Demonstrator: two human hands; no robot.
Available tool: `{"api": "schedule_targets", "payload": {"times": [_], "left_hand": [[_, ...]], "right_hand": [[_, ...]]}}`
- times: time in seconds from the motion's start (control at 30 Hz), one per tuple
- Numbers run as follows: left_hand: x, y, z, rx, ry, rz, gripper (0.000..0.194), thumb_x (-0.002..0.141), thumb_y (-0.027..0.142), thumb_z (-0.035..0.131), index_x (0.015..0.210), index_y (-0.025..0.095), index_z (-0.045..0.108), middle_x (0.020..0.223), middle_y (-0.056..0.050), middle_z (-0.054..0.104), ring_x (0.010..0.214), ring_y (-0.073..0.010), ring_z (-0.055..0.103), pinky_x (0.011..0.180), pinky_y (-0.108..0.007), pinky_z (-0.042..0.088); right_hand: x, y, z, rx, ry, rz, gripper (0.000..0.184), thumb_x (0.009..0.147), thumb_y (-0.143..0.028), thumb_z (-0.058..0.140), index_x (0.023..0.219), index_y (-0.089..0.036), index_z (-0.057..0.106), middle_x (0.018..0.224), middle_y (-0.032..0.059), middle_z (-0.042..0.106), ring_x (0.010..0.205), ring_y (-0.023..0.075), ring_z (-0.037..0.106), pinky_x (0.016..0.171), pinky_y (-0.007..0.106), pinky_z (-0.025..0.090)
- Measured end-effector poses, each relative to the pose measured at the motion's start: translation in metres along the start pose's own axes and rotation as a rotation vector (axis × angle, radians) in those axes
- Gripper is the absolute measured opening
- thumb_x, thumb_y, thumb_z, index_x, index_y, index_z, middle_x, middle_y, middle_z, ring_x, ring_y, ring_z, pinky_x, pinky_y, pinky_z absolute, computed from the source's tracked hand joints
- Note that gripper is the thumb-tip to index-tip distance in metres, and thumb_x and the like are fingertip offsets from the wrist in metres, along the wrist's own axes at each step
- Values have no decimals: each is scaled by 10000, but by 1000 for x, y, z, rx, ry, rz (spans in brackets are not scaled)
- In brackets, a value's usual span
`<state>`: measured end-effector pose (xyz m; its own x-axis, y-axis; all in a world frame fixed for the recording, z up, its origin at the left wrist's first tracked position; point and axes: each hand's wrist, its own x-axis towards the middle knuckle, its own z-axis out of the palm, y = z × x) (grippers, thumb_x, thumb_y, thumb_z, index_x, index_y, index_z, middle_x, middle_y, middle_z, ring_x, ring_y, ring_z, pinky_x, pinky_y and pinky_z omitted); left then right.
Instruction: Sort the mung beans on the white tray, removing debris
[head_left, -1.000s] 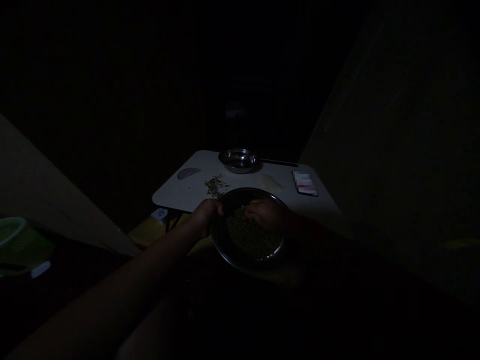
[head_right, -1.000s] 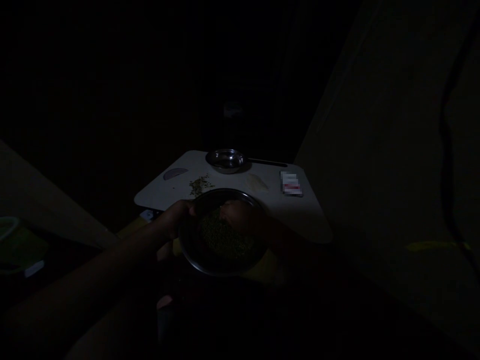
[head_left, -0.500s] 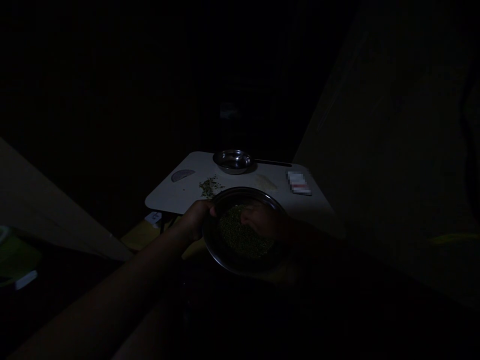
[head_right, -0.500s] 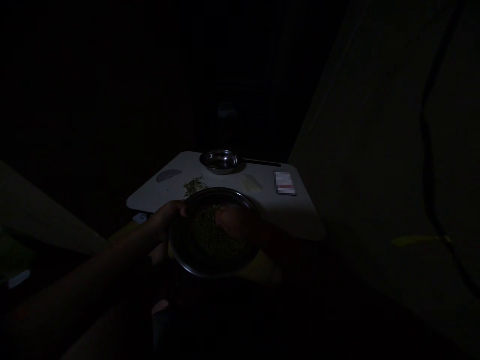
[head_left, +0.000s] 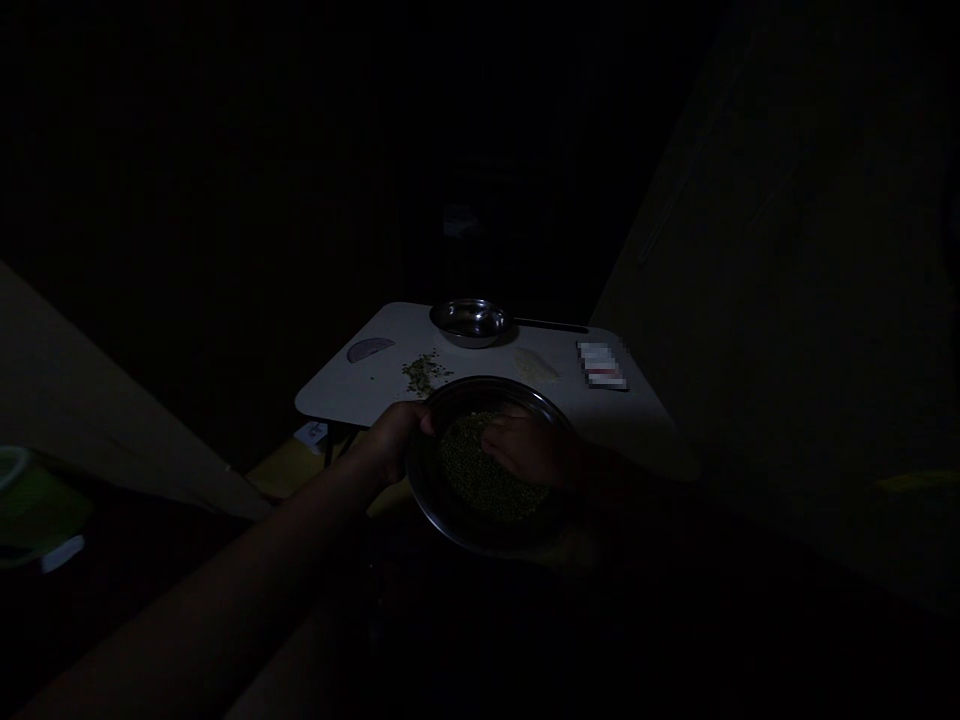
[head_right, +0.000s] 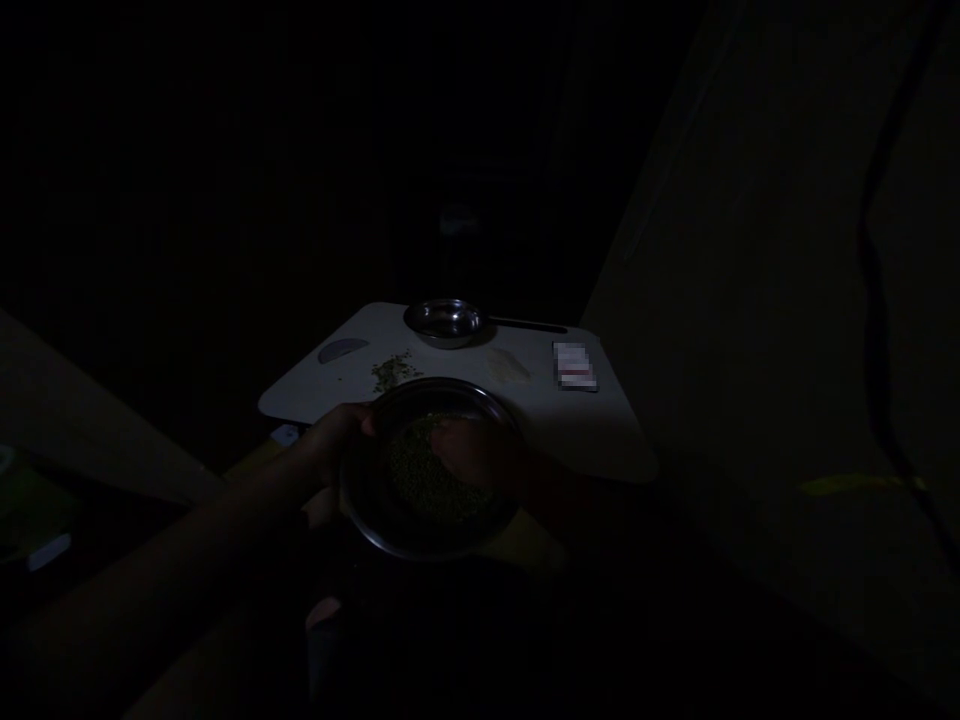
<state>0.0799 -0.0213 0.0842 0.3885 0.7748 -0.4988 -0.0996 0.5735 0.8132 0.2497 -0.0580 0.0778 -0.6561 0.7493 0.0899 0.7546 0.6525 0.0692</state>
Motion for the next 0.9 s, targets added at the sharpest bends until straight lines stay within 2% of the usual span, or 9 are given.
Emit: {"api": "schedule_targets", "payload": {"times": [0.2, 0.37, 0.53, 0.73, 0.8, 0.9], "left_hand": [[-1, -1, 1, 49, -20, 30, 82, 394, 95, 388, 439, 133, 445, 363, -28, 450, 338, -128, 422, 399, -258, 350], [0, -1, 0, 66, -30, 19, 46, 405, 108, 390, 418, 141, 420, 355, -28, 435, 355, -130, 425, 381, -247, 333], [2, 0, -2, 86, -26, 29, 49, 396, 102, 386, 395, 148, 403, 337, -25, 426, 320, -115, 394, 363, -241, 320], [0, 0, -3, 80, -26, 15, 70, 396, 102, 389, 418, 151, 433, 330, -20, 419, 341, -140, 431, 371, -251, 336], [0, 0, -2, 73, -24, 9, 70, 396, 104, 387, 423, 146, 437, 328, -21, 413, 347, -145, 437, 370, -250, 337], [-1, 1, 0, 69, 4, 13, 58, 393, 101, 390, 417, 136, 430, 343, -27, 428, 346, -137, 430, 368, -245, 334]], "right_hand": [[1, 5, 5, 73, -5, 16, 141, 726, -132, 396, 760, -126, 532, 774, 62, 558, 731, 139, 477, 654, 268, 341], [0, 6, 4, 113, -15, 30, 153, 731, -131, 395, 765, -126, 544, 773, 52, 567, 745, 138, 470, 673, 269, 336], [-1, 0, -1, 86, -19, 25, 200, 763, -172, 356, 766, -127, 550, 782, 61, 568, 721, 135, 472, 668, 270, 333], [3, 0, 6, 43, -48, 14, 183, 745, -174, 369, 750, -121, 544, 775, 75, 565, 701, 141, 484, 635, 262, 340], [3, 3, 6, 85, -19, -1, 180, 741, -173, 372, 761, -118, 542, 781, 76, 563, 711, 140, 479, 637, 261, 338], [3, 6, 4, 265, 31, 30, 151, 723, -154, 393, 737, -121, 540, 737, 56, 563, 693, 125, 474, 624, 250, 342]]}}
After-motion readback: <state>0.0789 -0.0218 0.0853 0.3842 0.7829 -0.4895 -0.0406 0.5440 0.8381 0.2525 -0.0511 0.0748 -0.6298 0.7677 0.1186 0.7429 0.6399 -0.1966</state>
